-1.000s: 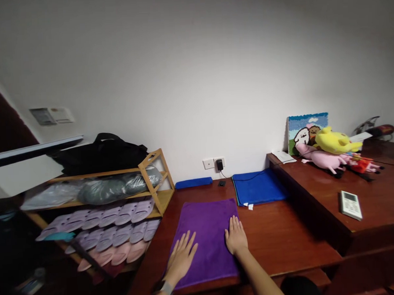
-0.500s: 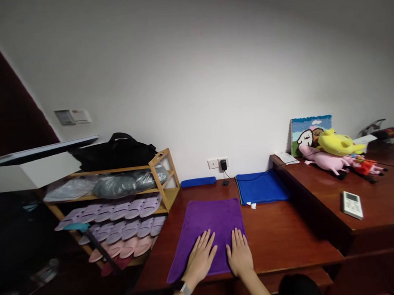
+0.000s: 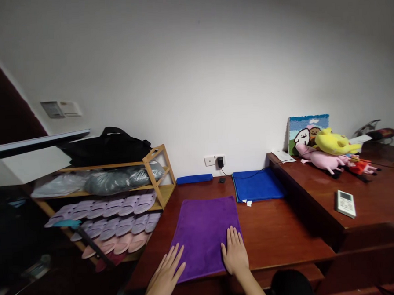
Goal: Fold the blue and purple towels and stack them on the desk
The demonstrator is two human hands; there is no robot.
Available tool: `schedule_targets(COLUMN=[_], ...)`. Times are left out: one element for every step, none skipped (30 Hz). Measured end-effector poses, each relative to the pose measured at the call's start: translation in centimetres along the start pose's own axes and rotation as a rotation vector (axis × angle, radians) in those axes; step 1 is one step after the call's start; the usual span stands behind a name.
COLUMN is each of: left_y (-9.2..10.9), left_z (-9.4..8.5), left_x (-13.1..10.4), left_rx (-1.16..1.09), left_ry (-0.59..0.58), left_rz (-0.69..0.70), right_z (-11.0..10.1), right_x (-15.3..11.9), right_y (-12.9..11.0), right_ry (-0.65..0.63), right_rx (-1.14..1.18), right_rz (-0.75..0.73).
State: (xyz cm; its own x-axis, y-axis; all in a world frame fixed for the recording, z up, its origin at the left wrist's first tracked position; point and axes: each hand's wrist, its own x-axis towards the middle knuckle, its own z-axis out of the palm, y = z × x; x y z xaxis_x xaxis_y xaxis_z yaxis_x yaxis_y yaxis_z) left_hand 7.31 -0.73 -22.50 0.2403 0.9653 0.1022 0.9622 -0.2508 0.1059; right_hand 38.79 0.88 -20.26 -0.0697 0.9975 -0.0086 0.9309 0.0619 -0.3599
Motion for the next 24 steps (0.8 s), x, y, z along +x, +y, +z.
schedule_targets(left_y=[-0.2,-0.3,-0.3,-0.2,-0.1,0.1,0.2,0.4,0.5,0.5,0.6,0.5,0.5,0.4,0.2,0.1,0.1,0.1,0.2,0.3,0.5,0.7,0.9,1.0], left_z=[0.2,0.3,0.4,0.4,0.3,0.1,-0.1,-0.3,-0.6,-0.8,-1.1,-1.3,-1.4,-1.5,-1.5,-1.4,-1.3,-1.2,-1.0,-0.9,-0.8,-0.8,-0.9,-1.0], left_x=[-0.4,-0.6,-0.8,-0.8,-0.8,-0.7,-0.6,-0.5,-0.5,-0.4,-0.4,-0.4,-0.4,-0.4,-0.4,-0.5,-0.5,-0.4,-0.3,0.0,0.5,1.1,1.8,2.7], left_rx=[0.001,0.002,0.004,0.006,0.006,0.006,0.006,0.005,0.005,0.006,0.009,0.014,0.021,0.029,0.035,0.039,0.039,0.034,0.025,0.011,-0.006,-0.023,-0.039,-0.051], left_ry=[0.001,0.002,0.004,0.005,0.004,0.0,-0.006,-0.014,-0.027,-0.043,-0.059,-0.071,-0.075,-0.07,-0.056,-0.032,-0.003,0.026,0.052,0.074,0.09,0.1,0.104,0.106], left_rz=[0.002,0.009,0.014,0.018,0.02,0.019,0.017,0.012,0.005,0.0,-0.003,-0.004,0.001,0.01,0.024,0.042,0.06,0.077,0.094,0.108,0.119,0.123,0.117,0.101], right_z=[0.0,0.0,0.0,0.0,0.0,-0.1,-0.1,-0.2,-0.3,-0.4,-0.5,-0.5,-0.6,-0.5,-0.4,-0.2,0.0,0.1,0.2,0.3,0.2,0.0,-0.3,-0.7], right_x=[0.0,-0.1,-0.1,-0.2,-0.2,-0.2,-0.3,-0.3,-0.3,-0.4,-0.5,-0.7,-1.0,-1.4,-1.7,-2.2,-2.6,-2.9,-3.1,-3.1,-3.0,-2.5,-1.9,-1.0], right_y=[0.0,0.0,0.0,0.0,-0.1,-0.1,-0.1,0.0,0.0,0.1,0.2,0.3,0.5,0.8,1.1,1.4,1.9,2.3,2.9,3.4,4.0,4.7,5.4,6.1], right_ry=[-0.004,-0.006,-0.009,-0.012,-0.015,-0.016,-0.016,-0.016,-0.016,-0.016,-0.015,-0.011,-0.002,0.013,0.032,0.056,0.081,0.108,0.137,0.167,0.196,0.223,0.248,0.269], right_rx=[0.002,0.001,-0.002,-0.008,-0.013,-0.017,-0.018,-0.016,-0.011,-0.002,0.009,0.023,0.039,0.056,0.073,0.089,0.102,0.113,0.122,0.131,0.139,0.144,0.146,0.141], right_rz=[-0.005,-0.01,-0.012,-0.012,-0.011,-0.011,-0.011,-0.014,-0.019,-0.027,-0.041,-0.061,-0.085,-0.111,-0.135,-0.152,-0.16,-0.161,-0.154,-0.144,-0.131,-0.118,-0.105,-0.092])
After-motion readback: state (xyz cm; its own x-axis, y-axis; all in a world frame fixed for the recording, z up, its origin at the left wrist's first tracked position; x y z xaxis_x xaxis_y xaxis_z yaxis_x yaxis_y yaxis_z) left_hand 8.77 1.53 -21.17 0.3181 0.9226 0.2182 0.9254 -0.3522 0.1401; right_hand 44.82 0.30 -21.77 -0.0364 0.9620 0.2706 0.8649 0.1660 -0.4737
